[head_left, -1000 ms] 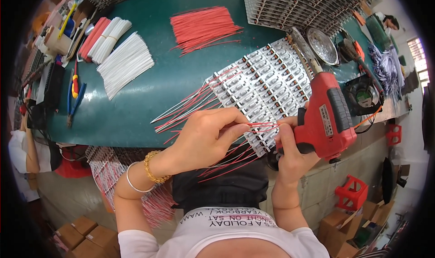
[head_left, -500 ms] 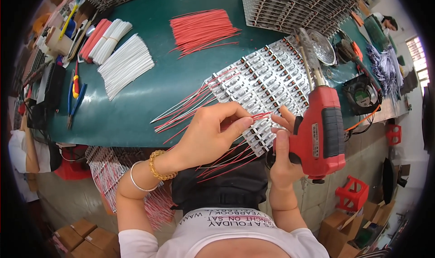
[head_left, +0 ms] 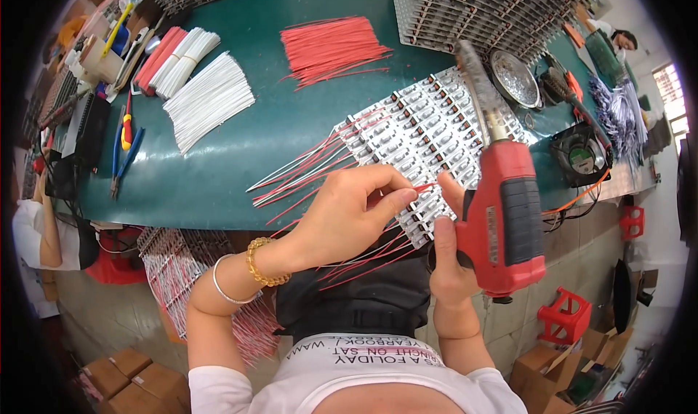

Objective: The person solders red and white wires onto a circuit board panel, positioning the wires by hand and securing them with a soldering tool.

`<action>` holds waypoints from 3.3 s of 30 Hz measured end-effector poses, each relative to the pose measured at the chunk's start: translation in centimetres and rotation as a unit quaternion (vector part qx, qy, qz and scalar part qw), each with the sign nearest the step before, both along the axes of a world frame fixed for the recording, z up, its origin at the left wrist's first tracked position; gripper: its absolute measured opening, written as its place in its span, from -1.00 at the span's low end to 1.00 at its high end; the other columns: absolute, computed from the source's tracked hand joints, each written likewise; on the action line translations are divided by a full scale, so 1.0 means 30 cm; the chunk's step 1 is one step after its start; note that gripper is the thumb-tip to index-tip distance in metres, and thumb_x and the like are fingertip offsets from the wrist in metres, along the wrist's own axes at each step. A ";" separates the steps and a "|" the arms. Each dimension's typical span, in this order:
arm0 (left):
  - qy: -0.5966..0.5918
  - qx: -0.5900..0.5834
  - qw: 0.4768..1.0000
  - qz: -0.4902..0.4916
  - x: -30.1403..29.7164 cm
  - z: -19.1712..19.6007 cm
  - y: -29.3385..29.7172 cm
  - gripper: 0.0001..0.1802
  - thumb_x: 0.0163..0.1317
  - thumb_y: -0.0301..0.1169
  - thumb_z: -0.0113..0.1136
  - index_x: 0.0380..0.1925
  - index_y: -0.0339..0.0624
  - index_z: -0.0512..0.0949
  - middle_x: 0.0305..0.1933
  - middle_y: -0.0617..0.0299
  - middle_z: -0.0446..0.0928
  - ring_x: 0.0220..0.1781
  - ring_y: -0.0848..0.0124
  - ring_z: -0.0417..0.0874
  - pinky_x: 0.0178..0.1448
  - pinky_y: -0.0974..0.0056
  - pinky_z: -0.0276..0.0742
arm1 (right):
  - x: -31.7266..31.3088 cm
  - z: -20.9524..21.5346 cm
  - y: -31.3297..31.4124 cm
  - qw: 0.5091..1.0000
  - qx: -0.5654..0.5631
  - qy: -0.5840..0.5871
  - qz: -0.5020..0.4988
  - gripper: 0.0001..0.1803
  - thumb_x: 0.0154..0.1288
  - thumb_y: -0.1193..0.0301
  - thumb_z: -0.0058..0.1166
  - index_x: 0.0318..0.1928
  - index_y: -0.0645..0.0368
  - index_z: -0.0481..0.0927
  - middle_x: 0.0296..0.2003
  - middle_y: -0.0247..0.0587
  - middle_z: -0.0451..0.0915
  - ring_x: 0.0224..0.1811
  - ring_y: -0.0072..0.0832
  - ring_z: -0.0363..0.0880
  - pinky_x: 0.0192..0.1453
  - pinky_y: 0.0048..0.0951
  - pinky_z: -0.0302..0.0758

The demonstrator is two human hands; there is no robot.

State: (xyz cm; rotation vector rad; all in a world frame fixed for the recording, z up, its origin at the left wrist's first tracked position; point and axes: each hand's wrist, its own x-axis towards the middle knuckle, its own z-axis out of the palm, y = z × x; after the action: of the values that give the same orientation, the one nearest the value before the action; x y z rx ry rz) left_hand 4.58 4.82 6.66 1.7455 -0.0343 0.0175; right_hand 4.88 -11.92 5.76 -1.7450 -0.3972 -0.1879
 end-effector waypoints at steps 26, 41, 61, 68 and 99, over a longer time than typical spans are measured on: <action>0.021 -0.047 0.998 -0.048 -0.019 -0.014 -0.021 -0.89 0.26 -0.49 0.16 -0.35 -0.35 0.55 -0.56 0.31 0.50 -0.52 0.71 0.41 -0.50 0.51 0.30 | 0.022 0.009 0.025 0.999 -0.015 -0.047 0.001 -0.79 0.16 0.72 0.03 -0.15 0.44 0.43 -0.31 -0.03 0.60 -0.20 -0.32 0.61 -0.02 -0.36 0.50; -0.218 0.101 0.971 -0.004 -0.044 -0.017 -0.044 -0.91 0.09 -0.58 0.16 -0.41 -0.34 0.45 -0.54 0.07 0.43 -0.60 0.19 0.51 -0.54 0.22 0.42 | 0.007 0.022 0.015 0.999 0.004 0.025 0.023 -0.89 0.25 0.64 0.01 -0.21 0.25 0.48 -0.28 -0.28 0.54 -0.31 -0.58 0.48 -0.23 -0.59 0.39; -0.121 0.269 0.955 0.038 0.257 -0.115 0.109 -0.93 0.08 -0.56 0.20 -0.44 -0.28 0.50 -0.57 0.04 0.55 -0.58 0.15 0.57 -0.49 0.18 0.42 | 0.029 -0.049 -0.105 0.986 0.100 0.121 -0.051 -0.27 0.29 0.10 0.09 0.23 0.39 0.16 -0.62 -0.23 0.41 -0.70 -0.52 0.38 -0.50 -0.43 0.51; -0.151 0.318 0.934 0.064 0.301 -0.157 0.084 -0.87 0.10 -0.48 0.15 -0.50 -0.29 0.41 -0.49 0.04 0.47 -0.49 0.09 0.57 -0.47 0.10 0.46 | 0.019 -0.205 -0.287 0.989 0.067 0.129 -0.040 -0.14 0.23 -0.08 0.07 0.20 0.45 0.16 -0.78 -0.43 0.25 -0.80 -0.61 0.26 -0.64 -0.52 0.38; -0.197 0.370 0.906 0.059 0.300 -0.177 0.072 -0.85 -0.11 -0.55 0.17 -0.60 -0.25 0.36 -0.53 0.12 0.35 -0.54 0.26 0.53 -0.57 0.22 0.45 | -0.002 -0.148 -0.255 0.969 0.119 0.217 0.016 -0.13 0.10 -0.14 0.16 0.09 0.43 0.29 -0.79 -0.47 0.29 -0.81 -0.63 0.28 -0.66 -0.57 0.30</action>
State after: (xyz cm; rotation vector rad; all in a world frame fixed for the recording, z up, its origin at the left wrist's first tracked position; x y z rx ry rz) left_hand 13.58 6.99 1.35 2.4768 -0.2590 0.5060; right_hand 4.81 -19.58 1.33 -1.4886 -0.0776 0.1649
